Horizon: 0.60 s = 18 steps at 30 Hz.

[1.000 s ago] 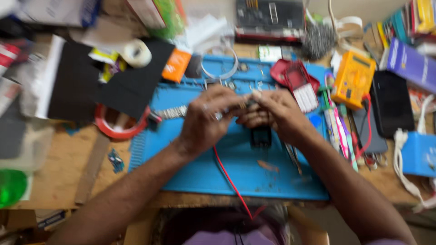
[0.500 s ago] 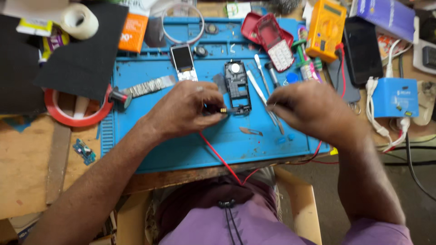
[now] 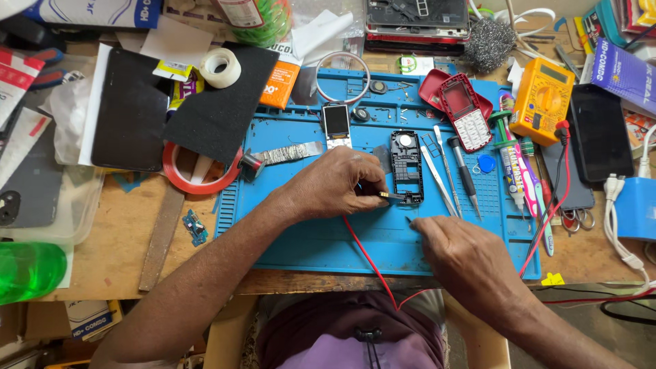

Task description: The person uses a yellow probe to test points on a small circuit board, then assembles a Nokia phone by inserting the motherboard and battery into the casing. They connect a red USB cable to the phone and observe the screen lighting up with the Nokia logo.

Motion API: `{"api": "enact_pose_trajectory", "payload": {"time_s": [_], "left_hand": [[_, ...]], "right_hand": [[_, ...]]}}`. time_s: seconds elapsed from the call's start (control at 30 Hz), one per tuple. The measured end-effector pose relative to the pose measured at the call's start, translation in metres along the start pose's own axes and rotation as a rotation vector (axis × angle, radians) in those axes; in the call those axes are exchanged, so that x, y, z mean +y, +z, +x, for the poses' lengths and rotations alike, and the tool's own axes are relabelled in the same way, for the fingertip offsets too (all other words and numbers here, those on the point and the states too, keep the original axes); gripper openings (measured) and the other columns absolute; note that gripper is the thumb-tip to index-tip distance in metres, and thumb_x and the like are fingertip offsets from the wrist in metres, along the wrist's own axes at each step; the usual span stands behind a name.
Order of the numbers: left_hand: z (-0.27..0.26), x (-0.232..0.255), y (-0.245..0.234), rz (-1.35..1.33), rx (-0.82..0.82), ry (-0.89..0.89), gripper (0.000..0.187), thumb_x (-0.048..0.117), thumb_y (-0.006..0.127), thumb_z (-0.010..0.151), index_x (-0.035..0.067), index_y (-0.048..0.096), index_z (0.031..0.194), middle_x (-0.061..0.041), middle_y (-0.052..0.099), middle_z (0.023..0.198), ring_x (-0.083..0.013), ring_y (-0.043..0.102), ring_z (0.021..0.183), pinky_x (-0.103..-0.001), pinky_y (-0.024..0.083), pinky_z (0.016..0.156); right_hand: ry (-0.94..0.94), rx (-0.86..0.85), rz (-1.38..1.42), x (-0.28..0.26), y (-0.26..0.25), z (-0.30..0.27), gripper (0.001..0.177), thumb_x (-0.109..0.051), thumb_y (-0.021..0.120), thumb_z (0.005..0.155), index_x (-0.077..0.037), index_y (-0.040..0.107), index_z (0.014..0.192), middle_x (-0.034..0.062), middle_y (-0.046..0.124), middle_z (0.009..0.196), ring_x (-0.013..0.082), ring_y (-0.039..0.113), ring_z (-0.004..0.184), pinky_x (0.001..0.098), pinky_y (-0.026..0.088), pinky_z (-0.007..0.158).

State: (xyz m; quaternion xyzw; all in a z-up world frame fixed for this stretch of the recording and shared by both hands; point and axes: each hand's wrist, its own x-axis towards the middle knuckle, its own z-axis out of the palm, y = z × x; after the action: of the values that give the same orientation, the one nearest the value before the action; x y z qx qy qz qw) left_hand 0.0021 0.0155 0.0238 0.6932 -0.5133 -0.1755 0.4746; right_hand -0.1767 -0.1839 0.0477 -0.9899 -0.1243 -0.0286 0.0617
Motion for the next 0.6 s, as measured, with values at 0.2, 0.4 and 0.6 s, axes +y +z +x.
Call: {"api": "enact_pose_trajectory", "payload": {"time_s": [0.2, 0.4, 0.6], "left_hand": [[0.000, 0.002, -0.002, -0.011, -0.013, -0.032, 0.014, 0.015, 0.082, 0.082, 0.005, 0.076, 0.090, -0.004, 0.073, 0.083, -0.0147, 0.073, 0.073, -0.029, 0.060, 0.067], [0.002, 0.000, 0.000, -0.019, -0.017, -0.037, 0.014, 0.015, 0.083, 0.082, 0.005, 0.076, 0.087, -0.003, 0.072, 0.083, -0.0133, 0.073, 0.072, -0.029, 0.061, 0.066], [0.001, 0.000, -0.001, -0.031, -0.008, -0.030, 0.013, 0.014, 0.082, 0.081, 0.004, 0.076, 0.087, -0.004, 0.071, 0.080, -0.0147, 0.071, 0.069, -0.031, 0.058, 0.063]], "right_hand": [[0.079, 0.060, 0.222, 0.007, -0.005, 0.007, 0.025, -0.005, 0.072, 0.079, -0.003, 0.073, 0.104, 0.0126, 0.073, 0.101, 0.0284, 0.071, 0.090, 0.0381, 0.057, 0.076], [0.244, 0.321, 0.630, 0.027, -0.012, 0.003, 0.023, 0.002, 0.079, 0.082, -0.001, 0.075, 0.105, 0.0087, 0.075, 0.107, 0.0127, 0.073, 0.091, 0.0277, 0.060, 0.078], [0.134, 0.498, 0.804, 0.021, 0.001, 0.017, 0.017, 0.003, 0.080, 0.090, -0.003, 0.072, 0.104, 0.0071, 0.074, 0.103, 0.0093, 0.071, 0.095, 0.0236, 0.059, 0.087]]}}
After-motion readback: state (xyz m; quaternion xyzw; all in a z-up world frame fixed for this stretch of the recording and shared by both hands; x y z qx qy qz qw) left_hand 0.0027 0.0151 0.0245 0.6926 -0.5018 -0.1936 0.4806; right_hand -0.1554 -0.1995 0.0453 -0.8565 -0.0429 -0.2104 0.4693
